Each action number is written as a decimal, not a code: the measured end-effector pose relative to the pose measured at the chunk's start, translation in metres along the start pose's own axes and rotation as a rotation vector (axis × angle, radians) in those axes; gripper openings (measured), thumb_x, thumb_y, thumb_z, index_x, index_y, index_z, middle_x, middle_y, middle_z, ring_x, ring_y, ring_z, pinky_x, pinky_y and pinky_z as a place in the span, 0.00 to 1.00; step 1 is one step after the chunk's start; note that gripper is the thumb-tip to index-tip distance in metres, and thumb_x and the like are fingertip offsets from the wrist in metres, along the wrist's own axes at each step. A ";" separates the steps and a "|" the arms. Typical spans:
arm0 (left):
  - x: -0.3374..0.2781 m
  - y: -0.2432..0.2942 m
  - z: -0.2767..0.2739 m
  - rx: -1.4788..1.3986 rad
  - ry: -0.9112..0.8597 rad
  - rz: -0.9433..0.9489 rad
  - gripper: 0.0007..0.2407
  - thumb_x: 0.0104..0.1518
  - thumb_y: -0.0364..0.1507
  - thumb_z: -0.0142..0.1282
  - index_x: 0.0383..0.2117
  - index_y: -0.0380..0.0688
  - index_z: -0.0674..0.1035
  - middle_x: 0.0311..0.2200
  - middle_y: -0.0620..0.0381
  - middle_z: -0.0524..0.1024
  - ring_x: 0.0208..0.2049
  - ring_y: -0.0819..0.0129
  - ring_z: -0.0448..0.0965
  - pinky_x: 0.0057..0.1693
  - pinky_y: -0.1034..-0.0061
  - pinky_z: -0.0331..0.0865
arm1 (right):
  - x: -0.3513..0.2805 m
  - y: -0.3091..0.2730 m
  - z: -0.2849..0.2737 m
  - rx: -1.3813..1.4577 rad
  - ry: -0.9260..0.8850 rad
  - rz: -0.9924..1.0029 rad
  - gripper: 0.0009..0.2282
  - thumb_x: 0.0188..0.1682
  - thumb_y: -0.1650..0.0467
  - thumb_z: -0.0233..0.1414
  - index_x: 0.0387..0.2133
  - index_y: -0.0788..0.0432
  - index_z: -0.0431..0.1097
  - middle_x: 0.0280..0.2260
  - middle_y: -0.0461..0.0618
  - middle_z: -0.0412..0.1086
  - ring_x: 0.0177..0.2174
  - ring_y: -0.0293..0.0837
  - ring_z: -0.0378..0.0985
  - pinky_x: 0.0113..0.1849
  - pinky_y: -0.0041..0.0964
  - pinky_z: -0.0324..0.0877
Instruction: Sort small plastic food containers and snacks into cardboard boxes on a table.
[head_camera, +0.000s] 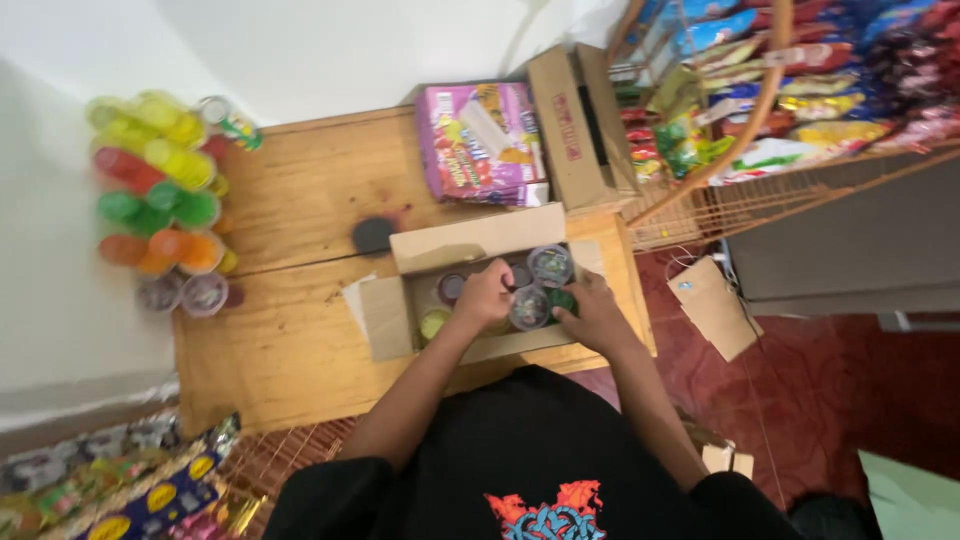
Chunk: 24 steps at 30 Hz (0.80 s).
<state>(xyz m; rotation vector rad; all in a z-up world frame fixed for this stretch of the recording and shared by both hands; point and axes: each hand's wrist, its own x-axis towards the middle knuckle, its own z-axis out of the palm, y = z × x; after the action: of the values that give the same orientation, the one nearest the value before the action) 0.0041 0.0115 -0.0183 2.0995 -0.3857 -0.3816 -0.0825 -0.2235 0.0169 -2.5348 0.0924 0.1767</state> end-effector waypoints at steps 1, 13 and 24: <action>-0.003 0.006 -0.005 0.003 0.015 -0.011 0.12 0.46 0.26 0.63 0.34 0.46 0.74 0.28 0.47 0.81 0.34 0.46 0.83 0.41 0.57 0.75 | 0.000 0.001 0.000 0.003 -0.010 -0.016 0.21 0.41 0.63 0.63 0.48 0.56 0.74 0.58 0.74 0.57 0.57 0.70 0.62 0.57 0.55 0.61; -0.041 0.065 -0.115 -0.342 0.174 -0.041 0.15 0.46 0.23 0.63 0.29 0.43 0.64 0.21 0.55 0.75 0.26 0.72 0.79 0.34 0.71 0.72 | 0.040 -0.124 -0.028 0.325 -0.071 -0.558 0.34 0.32 0.71 0.70 0.54 0.62 0.64 0.50 0.59 0.70 0.51 0.57 0.74 0.51 0.45 0.69; -0.136 0.020 -0.208 -0.539 0.303 0.137 0.26 0.50 0.35 0.71 0.54 0.43 0.74 0.50 0.58 0.74 0.54 0.70 0.74 0.56 0.73 0.69 | 0.066 -0.262 0.023 0.500 -0.345 -0.493 0.24 0.37 0.67 0.68 0.46 0.59 0.68 0.38 0.47 0.76 0.38 0.38 0.79 0.42 0.35 0.74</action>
<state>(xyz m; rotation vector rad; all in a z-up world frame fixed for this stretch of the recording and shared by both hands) -0.0356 0.2140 0.1221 1.5611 -0.2139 -0.0683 0.0077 0.0038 0.1341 -1.9262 -0.5507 0.3395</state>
